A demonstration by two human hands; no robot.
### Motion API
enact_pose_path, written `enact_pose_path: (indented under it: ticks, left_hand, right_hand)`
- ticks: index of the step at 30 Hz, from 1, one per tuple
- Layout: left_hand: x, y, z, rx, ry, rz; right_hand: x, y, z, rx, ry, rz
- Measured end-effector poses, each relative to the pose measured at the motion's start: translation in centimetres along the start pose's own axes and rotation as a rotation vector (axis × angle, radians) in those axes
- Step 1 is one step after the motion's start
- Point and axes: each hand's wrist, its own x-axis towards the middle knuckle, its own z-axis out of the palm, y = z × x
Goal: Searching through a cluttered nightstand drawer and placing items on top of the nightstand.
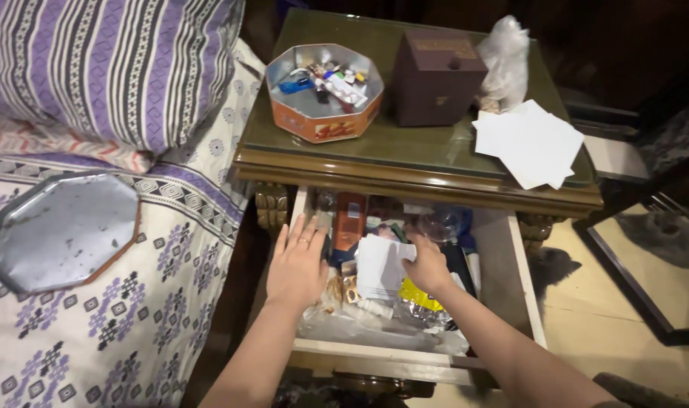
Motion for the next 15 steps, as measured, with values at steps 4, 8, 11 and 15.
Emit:
enact_pose_path:
  ticks: [4, 8, 11, 15]
  left_hand:
    - [0.1, 0.1, -0.1, 0.014, -0.050, -0.032]
    - [0.3, 0.5, -0.9, 0.021, -0.110, -0.052]
    - [0.5, 0.7, -1.5, 0.017, -0.145, -0.063]
    - [0.5, 0.7, -1.3, 0.022, -0.151, -0.065]
  right_hand:
    - [1.0, 0.8, 1.4, -0.068, -0.094, 0.041]
    - [1.6, 0.5, 1.5, -0.138, -0.187, 0.097]
    - [1.5, 0.1, 1.2, -0.220, -0.227, 0.116]
    - [0.9, 0.4, 1.0, -0.335, -0.271, 0.120]
